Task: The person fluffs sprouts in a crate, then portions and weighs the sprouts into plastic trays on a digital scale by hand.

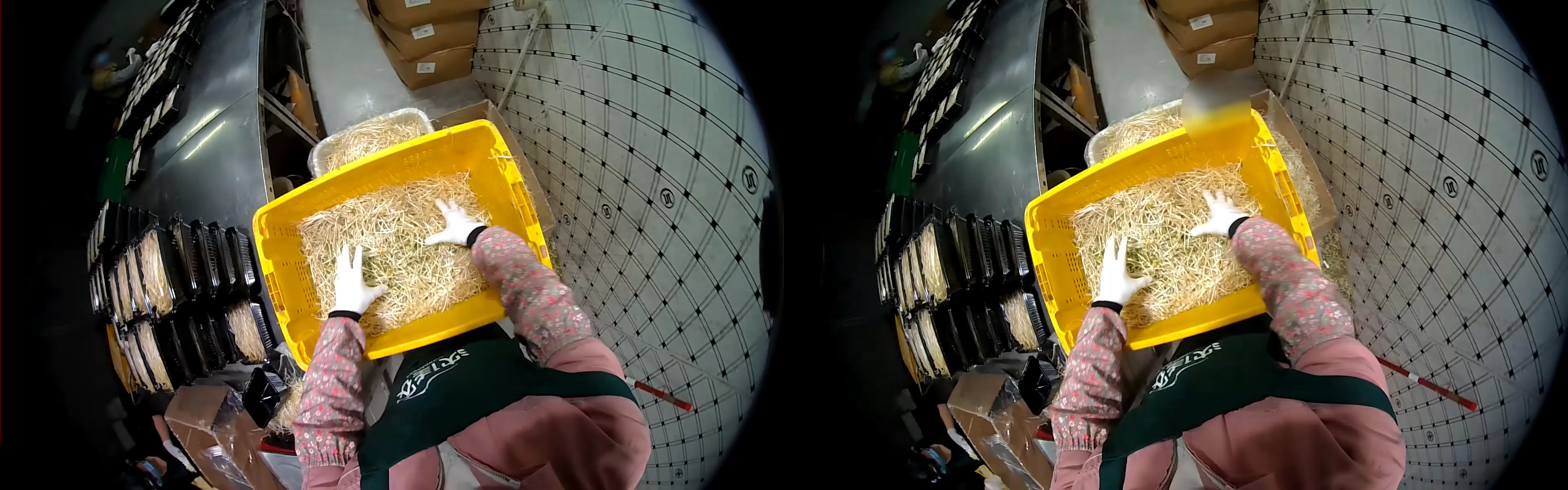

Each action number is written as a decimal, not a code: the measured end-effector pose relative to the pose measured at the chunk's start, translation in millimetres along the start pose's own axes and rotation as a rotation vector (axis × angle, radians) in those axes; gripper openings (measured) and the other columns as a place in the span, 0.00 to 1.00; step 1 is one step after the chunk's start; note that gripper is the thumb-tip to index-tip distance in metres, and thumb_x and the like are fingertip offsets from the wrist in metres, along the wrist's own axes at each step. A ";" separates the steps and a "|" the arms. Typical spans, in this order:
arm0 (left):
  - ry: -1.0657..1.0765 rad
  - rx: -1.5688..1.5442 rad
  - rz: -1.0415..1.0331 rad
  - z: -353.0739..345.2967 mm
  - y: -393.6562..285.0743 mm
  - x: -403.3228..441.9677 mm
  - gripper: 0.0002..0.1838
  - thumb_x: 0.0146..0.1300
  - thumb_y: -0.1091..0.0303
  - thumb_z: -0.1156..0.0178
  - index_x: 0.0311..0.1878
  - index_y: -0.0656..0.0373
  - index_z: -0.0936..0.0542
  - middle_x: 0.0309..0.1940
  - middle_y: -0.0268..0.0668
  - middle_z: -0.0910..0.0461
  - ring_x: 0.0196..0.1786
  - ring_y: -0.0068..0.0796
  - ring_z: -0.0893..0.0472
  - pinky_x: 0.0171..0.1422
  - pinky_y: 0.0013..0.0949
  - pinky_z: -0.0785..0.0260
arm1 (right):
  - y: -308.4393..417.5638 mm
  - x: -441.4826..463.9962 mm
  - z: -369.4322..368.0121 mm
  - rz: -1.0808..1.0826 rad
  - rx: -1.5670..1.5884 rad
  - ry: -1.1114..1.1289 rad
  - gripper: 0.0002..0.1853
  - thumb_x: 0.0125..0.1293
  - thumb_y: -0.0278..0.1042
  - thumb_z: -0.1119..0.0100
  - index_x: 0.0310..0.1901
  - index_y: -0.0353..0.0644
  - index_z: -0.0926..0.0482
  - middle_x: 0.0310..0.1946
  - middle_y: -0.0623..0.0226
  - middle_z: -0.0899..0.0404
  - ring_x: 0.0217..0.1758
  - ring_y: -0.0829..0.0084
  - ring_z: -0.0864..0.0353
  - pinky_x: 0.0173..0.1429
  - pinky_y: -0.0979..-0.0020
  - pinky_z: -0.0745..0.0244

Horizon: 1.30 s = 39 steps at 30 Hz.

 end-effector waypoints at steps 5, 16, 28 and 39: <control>0.041 0.085 -0.030 -30.2 -11.4 33.2 0.49 0.45 0.62 0.22 0.74 0.45 0.33 0.71 0.45 0.35 0.68 0.50 0.29 0.65 0.54 0.30 | 67.3 -15.3 -52.9 0.223 -0.072 -0.106 0.49 0.53 0.47 0.26 0.75 0.49 0.43 0.73 0.49 0.42 0.70 0.46 0.33 0.65 0.49 0.25; 0.028 -0.076 0.271 9.7 57.6 -63.4 0.50 0.46 0.58 0.20 0.74 0.47 0.34 0.71 0.49 0.36 0.73 0.50 0.34 0.74 0.43 0.36 | 82.4 76.0 -21.6 0.158 0.146 -0.254 0.44 0.61 0.62 0.36 0.72 0.43 0.34 0.73 0.42 0.39 0.76 0.46 0.38 0.74 0.52 0.37; 0.165 -0.010 0.466 58.4 42.9 -118.0 0.26 0.54 0.59 0.27 0.56 0.56 0.18 0.50 0.48 0.17 0.52 0.48 0.16 0.58 0.42 0.24 | 169.4 -61.4 -138.2 0.971 0.317 0.500 0.34 0.69 0.45 0.40 0.75 0.55 0.37 0.79 0.57 0.46 0.78 0.56 0.40 0.71 0.50 0.29; 0.591 -1.285 0.477 -39.0 -76.6 -32.6 0.35 0.72 0.60 0.38 0.77 0.60 0.39 0.73 0.47 0.32 0.72 0.35 0.30 0.72 0.38 0.33 | -41.9 30.0 -27.2 -0.039 -0.273 -0.105 0.38 0.72 0.63 0.51 0.70 0.38 0.35 0.67 0.50 0.29 0.69 0.54 0.30 0.71 0.56 0.37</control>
Point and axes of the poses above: each hand's wrist, its own x-axis towards the middle knuckle, its own z-axis out of the back of the hand, y = z × x, the point moved 1 cm from there along x, towards the middle knuckle
